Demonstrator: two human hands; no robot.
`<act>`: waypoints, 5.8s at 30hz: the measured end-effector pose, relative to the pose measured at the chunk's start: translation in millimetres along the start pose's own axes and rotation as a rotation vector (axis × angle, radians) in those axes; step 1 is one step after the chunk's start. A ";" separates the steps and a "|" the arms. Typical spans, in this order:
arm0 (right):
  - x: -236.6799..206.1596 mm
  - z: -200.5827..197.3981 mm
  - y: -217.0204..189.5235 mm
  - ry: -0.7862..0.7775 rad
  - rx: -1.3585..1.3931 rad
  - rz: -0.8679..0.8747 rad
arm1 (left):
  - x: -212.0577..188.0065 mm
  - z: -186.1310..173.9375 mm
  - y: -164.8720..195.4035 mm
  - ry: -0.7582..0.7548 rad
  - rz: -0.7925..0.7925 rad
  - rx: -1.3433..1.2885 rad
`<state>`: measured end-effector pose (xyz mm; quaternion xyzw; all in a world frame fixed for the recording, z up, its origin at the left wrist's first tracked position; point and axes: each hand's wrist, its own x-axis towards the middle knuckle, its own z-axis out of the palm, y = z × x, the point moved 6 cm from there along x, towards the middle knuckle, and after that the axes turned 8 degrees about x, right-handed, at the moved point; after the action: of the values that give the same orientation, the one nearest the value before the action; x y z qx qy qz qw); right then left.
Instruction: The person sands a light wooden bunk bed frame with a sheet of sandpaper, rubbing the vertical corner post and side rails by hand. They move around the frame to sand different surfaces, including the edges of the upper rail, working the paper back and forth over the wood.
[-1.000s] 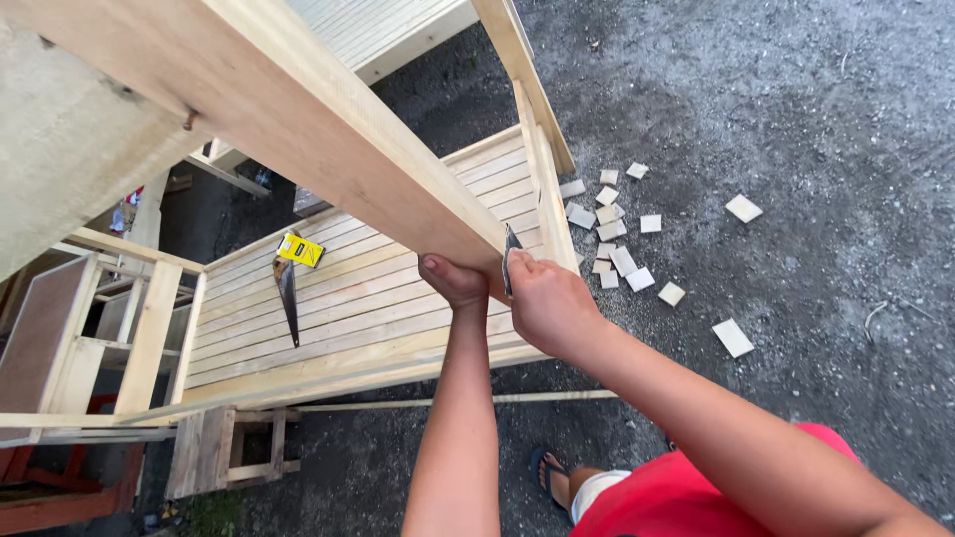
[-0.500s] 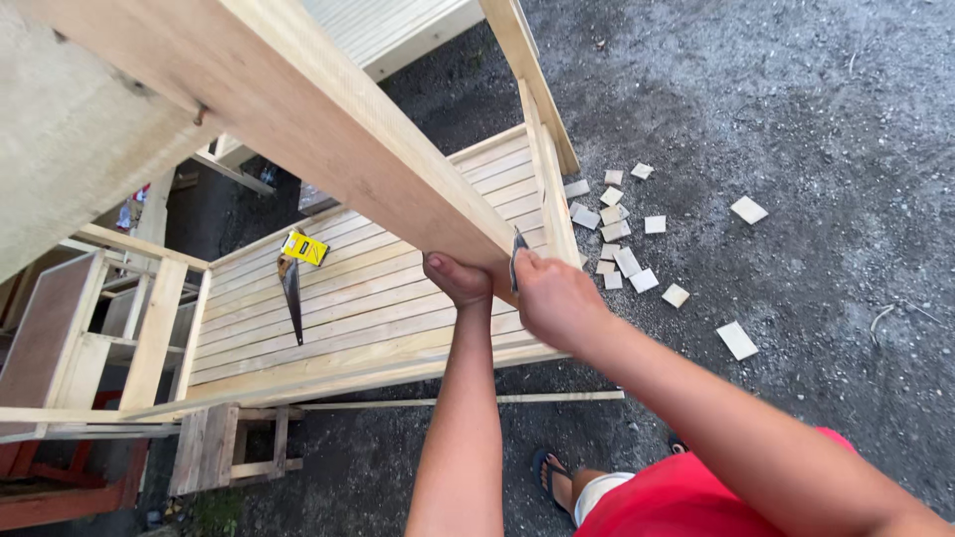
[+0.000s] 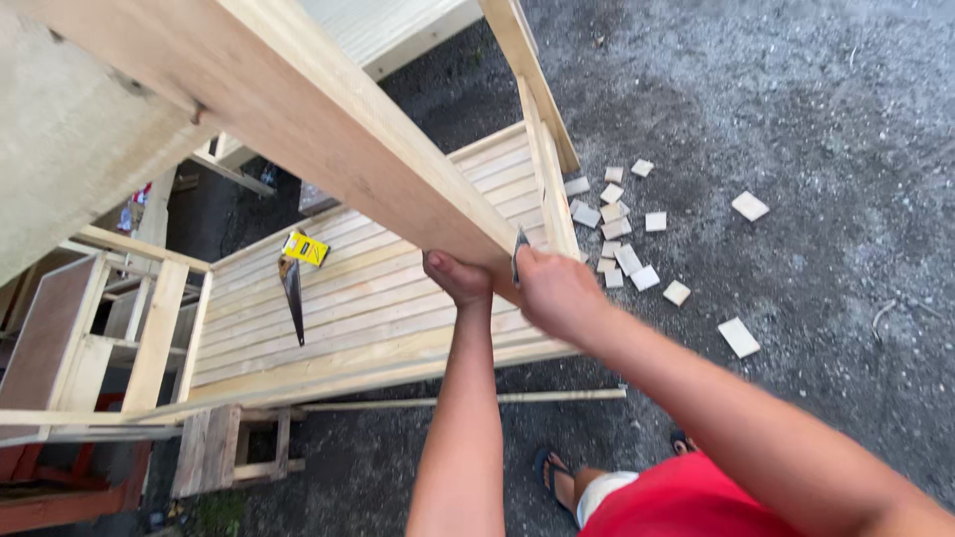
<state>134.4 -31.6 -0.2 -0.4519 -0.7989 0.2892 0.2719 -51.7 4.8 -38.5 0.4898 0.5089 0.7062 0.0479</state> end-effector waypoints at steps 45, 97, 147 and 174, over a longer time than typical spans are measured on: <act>-4.5 44.0 50.6 -0.310 0.153 0.156 | -11.4 -13.1 14.7 -0.052 -0.326 0.141; 243.5 40.1 -178.1 -0.929 1.341 -0.669 | 31.1 12.1 87.0 0.869 -0.189 0.525; 211.2 59.9 -230.9 -1.204 1.669 -0.809 | 145.2 -82.2 164.9 1.052 0.034 0.316; 232.6 71.6 -226.8 -1.354 1.626 -0.577 | 129.7 -42.9 167.3 1.054 0.123 0.066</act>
<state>-146.7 61.1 151.5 0.3190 -0.4290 0.8435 0.0512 -78.3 -30.5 172.9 0.0987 0.4563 0.8417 -0.2713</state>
